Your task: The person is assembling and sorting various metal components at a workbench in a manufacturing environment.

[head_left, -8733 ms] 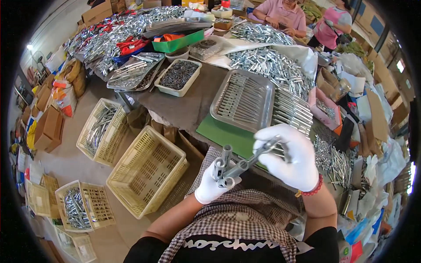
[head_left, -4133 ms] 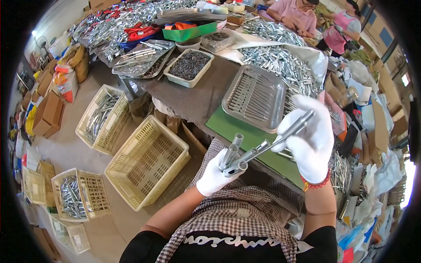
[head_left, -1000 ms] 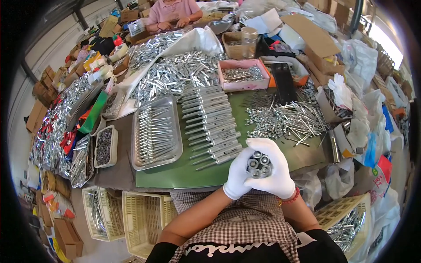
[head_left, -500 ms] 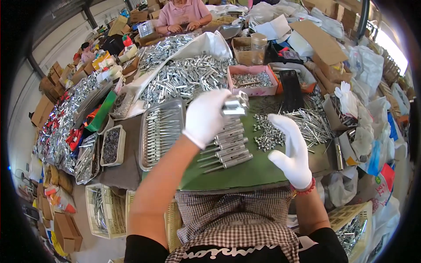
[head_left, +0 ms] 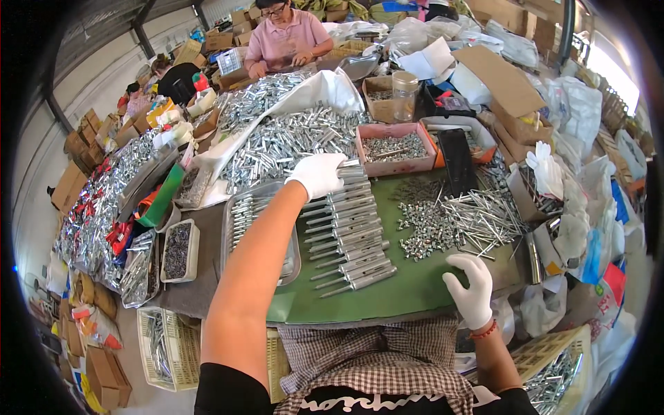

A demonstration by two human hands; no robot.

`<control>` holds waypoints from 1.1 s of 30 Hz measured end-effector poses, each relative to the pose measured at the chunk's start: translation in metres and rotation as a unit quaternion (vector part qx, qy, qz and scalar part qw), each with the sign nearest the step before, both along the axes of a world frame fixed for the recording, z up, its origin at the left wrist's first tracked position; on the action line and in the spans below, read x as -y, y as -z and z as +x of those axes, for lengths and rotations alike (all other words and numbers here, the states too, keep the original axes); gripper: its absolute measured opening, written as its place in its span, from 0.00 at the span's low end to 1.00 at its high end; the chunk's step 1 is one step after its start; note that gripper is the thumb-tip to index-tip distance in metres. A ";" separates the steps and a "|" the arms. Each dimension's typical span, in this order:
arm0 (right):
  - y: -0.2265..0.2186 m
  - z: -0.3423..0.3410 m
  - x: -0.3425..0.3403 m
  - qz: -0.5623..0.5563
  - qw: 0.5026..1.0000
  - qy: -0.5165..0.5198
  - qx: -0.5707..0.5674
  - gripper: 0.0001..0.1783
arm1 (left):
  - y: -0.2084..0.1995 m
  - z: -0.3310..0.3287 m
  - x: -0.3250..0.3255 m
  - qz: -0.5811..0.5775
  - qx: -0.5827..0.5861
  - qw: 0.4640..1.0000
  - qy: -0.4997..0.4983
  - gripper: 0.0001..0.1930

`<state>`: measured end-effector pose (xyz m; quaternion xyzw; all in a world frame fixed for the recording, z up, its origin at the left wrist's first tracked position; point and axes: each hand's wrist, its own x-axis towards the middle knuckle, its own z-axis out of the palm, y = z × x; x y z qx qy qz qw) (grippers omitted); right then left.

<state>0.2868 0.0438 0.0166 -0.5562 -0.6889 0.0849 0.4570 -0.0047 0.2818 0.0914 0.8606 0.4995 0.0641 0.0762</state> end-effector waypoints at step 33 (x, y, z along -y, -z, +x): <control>0.006 -0.006 -0.002 0.052 0.995 0.017 0.085 0.13 | -0.011 0.008 0.056 0.009 -0.034 0.996 0.082 0.10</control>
